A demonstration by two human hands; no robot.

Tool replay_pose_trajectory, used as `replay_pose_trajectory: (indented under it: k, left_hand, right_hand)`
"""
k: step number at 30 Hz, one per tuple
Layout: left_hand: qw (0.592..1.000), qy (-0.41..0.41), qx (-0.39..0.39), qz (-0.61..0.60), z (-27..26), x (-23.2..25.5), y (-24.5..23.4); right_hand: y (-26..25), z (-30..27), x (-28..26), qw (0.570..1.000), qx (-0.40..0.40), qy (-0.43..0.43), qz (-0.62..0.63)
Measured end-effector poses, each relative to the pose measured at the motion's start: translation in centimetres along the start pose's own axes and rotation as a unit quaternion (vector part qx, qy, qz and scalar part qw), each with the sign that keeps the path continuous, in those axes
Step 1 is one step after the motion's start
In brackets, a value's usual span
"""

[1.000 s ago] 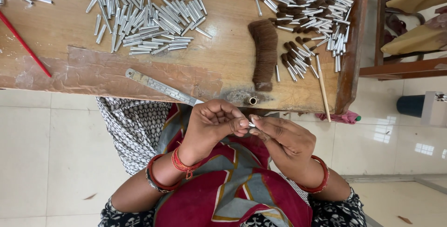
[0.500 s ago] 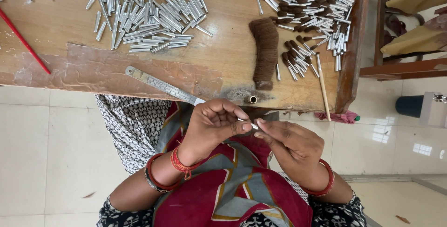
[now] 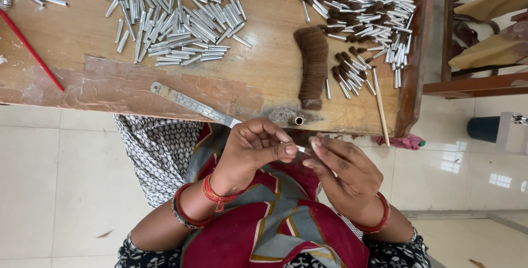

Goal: Assembling paint brushes by inserting bristles into metal ferrules.

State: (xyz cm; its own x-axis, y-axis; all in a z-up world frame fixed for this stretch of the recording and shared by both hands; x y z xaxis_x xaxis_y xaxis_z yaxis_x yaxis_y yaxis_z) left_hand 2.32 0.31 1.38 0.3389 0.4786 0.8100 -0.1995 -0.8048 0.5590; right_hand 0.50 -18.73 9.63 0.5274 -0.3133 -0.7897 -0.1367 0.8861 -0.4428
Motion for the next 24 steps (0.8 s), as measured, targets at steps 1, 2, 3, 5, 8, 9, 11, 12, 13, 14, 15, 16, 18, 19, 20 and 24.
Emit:
replay_pose_trajectory:
  k: [1, 2, 3, 5, 8, 9, 11, 12, 13, 14, 15, 16, 18, 19, 20, 24]
  left_hand:
    - [1.0, 0.002, -0.001, 0.001, 0.0, 0.2, -0.1]
    - [1.0, -0.007, 0.001, -0.008, 0.1, 0.3, -0.1]
    - [1.0, -0.017, 0.003, -0.017, 0.1, 0.4, -0.2]
    - [1.0, -0.015, 0.004, -0.022, 0.1, 0.3, -0.2]
    - [0.999, -0.017, 0.001, -0.039, -0.1, 0.0, -0.1]
    - [0.999, -0.017, -0.004, -0.05, 0.0, 0.0, 0.0]
    - [0.998, -0.019, -0.004, -0.052, -0.1, -0.2, 0.0]
    - [0.998, -0.02, -0.002, -0.054, -0.1, -0.3, 0.0]
    - [0.998, -0.02, -0.005, -0.053, -0.2, -0.4, -0.1]
    - [0.998, -0.024, -0.001, -0.052, -0.3, -0.4, -0.2]
    - [0.998, -0.027, 0.0, -0.051, -0.2, -0.5, -0.3]
    - [0.998, -0.026, -0.006, -0.05, -0.3, -0.7, -0.3]
    - [0.998, -0.033, 0.003, -0.051, -0.2, -1.1, -0.4]
    - [0.998, -0.035, -0.009, -0.049, -0.1, -1.1, -0.1]
    - [0.999, -0.025, 0.007, -0.034, 0.0, -1.1, 0.0]
    - [0.997, -0.066, 0.04, -0.029, -0.1, -1.2, 0.9]
  right_hand:
    - [0.2, -0.5, 0.4, 1.0, 0.0, -0.002, -0.001]
    - [0.4, -1.1, 0.8, 1.0, 0.01, -0.016, -0.017]
    - [0.5, -1.6, 1.3, 0.999, 0.02, -0.029, -0.034]
    - [1.1, -2.4, 2.0, 0.999, 0.026, -0.024, -0.036]
    - [2.0, -3.0, 2.5, 0.998, 0.027, -0.027, -0.053]
    - [2.3, -3.0, 2.6, 0.997, 0.023, -0.039, -0.068]
    - [2.3, -3.8, 3.3, 0.998, 0.036, -0.031, -0.05]
    - [2.3, -4.2, 3.7, 0.998, 0.047, -0.023, -0.031]
    - [2.4, -3.9, 3.4, 0.998, 0.05, -0.024, -0.033]
    - [2.5, -3.6, 3.2, 0.999, 0.038, -0.018, -0.023]
    - [2.6, -3.3, 3.1, 0.999, 0.028, -0.013, -0.016]
    - [2.6, -2.7, 2.8, 0.999, 0.032, -0.015, -0.02]
    - [2.2, -1.7, 2.0, 0.997, 0.062, -0.037, -0.039]
    - [2.1, -1.3, 1.8, 0.996, 0.07, -0.036, -0.048]
    - [2.2, -0.9, 1.4, 0.993, 0.062, -0.058, -0.078]
    - [2.4, -0.9, 1.9, 0.989, 0.102, -0.091, -0.05]
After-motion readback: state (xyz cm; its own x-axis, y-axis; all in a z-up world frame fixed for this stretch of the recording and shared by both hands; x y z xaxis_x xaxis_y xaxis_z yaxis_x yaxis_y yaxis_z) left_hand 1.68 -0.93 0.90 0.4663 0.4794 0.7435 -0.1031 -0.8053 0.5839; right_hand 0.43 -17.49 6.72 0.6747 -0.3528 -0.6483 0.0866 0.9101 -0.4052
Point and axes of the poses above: each hand's wrist, its own z-axis towards the middle knuckle, its own y-axis out of the palm, x = y × z, the point moved 2 cm from there along z, towards the middle knuckle, and after that the axes turned 14 degrees about z, right-handed, at the moved point
